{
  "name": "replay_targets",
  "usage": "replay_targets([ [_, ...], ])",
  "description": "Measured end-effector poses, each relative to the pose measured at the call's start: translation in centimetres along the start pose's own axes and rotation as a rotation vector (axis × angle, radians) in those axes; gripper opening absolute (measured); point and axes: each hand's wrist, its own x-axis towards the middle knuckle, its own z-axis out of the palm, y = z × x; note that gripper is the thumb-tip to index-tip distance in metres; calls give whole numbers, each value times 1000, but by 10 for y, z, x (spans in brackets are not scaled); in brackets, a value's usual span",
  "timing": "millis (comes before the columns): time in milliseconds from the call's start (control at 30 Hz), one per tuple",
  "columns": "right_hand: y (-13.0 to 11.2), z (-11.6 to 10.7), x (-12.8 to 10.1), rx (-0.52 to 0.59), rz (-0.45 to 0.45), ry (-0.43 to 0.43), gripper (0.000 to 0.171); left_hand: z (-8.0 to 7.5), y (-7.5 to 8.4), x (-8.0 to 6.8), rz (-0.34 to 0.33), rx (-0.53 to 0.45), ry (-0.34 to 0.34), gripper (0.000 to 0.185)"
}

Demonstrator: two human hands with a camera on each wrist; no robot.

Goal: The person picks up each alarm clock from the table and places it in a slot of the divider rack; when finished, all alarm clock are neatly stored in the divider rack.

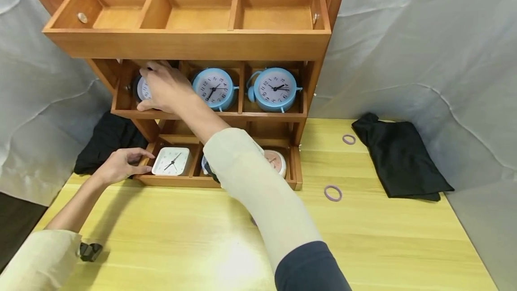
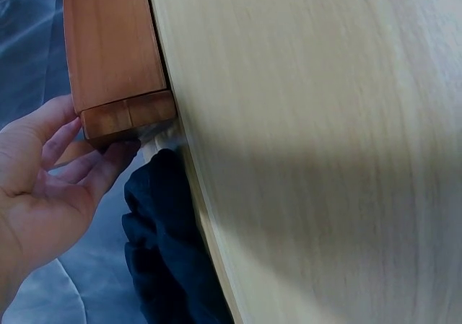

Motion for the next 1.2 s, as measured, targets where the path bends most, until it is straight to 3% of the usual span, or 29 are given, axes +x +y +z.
replay_targets([
  [167,4,5,-1,65,20,-14,92,-1,-1,0,9,11,-1,32],
  [400,3,10,1,-71,32,5,96,-5,-5,3,11,1,-1,35],
  [600,5,13,-12,7,84,11,95,-10,-13,3,-16,26,-6,33],
  [833,16,23,-40,-90,-46,125,81,-13,-16,8,-35,23,-13,34],
  [1033,18,34,-39,-186,-31,120,73,-10,-15,15,-27,15,-25,36],
  [1200,20,31,-39,-187,-16,86,73,-9,-15,18,-17,16,-31,36],
])
